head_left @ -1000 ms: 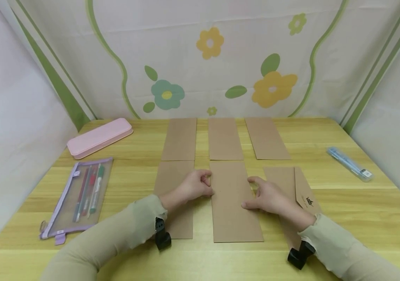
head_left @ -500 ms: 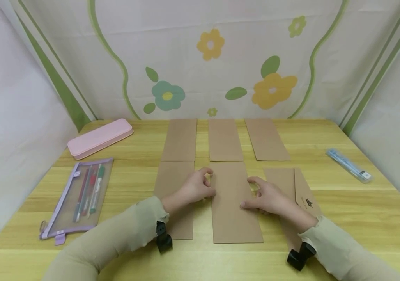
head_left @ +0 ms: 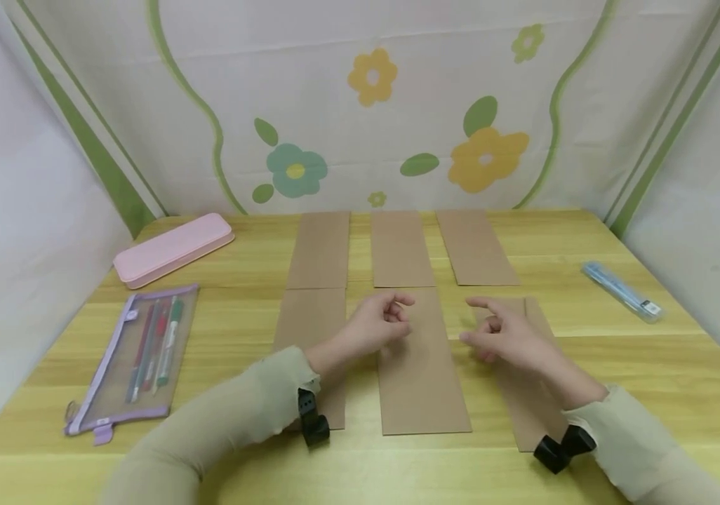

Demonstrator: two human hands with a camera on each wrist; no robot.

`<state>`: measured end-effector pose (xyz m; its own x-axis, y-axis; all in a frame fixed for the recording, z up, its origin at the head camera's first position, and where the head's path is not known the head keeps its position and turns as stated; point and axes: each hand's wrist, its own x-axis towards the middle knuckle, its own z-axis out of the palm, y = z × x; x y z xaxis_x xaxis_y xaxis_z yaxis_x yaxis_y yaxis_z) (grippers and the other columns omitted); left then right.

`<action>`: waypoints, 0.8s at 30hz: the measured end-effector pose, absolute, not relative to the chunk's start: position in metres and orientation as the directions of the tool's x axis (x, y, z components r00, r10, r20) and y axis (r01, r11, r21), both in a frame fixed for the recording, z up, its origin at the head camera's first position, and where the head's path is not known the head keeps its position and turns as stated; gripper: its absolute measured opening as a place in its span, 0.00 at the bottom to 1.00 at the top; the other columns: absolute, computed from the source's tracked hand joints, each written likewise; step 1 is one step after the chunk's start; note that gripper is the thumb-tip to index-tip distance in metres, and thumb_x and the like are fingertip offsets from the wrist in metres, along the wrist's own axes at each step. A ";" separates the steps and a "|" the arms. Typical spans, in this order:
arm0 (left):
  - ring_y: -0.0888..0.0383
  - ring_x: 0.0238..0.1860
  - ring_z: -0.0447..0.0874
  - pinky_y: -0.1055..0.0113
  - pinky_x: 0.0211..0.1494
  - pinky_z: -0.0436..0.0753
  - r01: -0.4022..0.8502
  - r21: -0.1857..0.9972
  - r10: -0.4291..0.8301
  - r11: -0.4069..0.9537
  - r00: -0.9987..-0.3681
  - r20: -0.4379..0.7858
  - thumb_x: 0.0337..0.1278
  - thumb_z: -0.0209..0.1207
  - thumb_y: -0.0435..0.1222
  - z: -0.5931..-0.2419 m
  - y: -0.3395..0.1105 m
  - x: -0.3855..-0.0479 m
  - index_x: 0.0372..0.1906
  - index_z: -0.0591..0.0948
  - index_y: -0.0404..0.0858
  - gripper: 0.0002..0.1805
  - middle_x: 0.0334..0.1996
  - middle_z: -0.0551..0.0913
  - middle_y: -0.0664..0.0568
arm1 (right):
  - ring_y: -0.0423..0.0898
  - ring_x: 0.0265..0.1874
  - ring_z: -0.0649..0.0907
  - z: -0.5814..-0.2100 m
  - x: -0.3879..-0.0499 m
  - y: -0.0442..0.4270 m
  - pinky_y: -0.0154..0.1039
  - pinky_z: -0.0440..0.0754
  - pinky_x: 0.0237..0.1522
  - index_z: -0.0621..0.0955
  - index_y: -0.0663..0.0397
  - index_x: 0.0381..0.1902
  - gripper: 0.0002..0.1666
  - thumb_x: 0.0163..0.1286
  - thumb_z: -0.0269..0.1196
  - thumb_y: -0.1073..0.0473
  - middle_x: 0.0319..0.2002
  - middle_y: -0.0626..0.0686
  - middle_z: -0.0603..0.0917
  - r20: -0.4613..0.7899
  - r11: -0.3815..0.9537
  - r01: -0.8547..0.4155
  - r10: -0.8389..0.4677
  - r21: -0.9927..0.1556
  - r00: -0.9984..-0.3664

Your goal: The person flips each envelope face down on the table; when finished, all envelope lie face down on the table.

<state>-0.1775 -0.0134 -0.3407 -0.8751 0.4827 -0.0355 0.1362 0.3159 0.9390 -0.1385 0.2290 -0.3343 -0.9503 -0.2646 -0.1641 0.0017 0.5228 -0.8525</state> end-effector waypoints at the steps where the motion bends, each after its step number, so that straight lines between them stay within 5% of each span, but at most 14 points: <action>1: 0.60 0.31 0.73 0.73 0.32 0.74 0.126 0.942 0.485 0.312 -0.874 -0.044 0.51 0.59 0.26 -0.341 -0.009 -0.178 0.53 0.74 0.32 0.21 0.32 0.76 0.51 | 0.45 0.23 0.78 -0.333 -0.138 0.233 0.38 0.79 0.28 0.55 0.64 0.68 0.45 0.62 0.63 0.53 0.26 0.57 0.80 -0.151 0.524 -0.010 -0.265 -0.852 -0.952; 14: 0.61 0.32 0.76 0.72 0.35 0.78 -0.013 0.981 0.520 0.191 -0.847 -0.113 0.48 0.61 0.26 -0.350 0.047 -0.181 0.57 0.72 0.31 0.26 0.35 0.76 0.50 | 0.45 0.28 0.81 -0.332 -0.129 0.287 0.37 0.78 0.24 0.63 0.64 0.65 0.38 0.64 0.61 0.51 0.37 0.58 0.78 -0.107 0.612 -0.013 -0.158 -0.791 -0.982; 24: 0.59 0.44 0.75 0.71 0.49 0.77 -0.110 0.976 0.492 0.190 -0.850 -0.191 0.43 0.64 0.23 -0.352 0.077 -0.175 0.60 0.69 0.33 0.33 0.46 0.76 0.47 | 0.26 0.35 0.74 -0.340 -0.118 0.326 0.29 0.78 0.35 0.63 0.71 0.63 0.37 0.63 0.62 0.55 0.50 0.68 0.74 -0.101 0.668 0.017 -0.088 -0.744 -0.991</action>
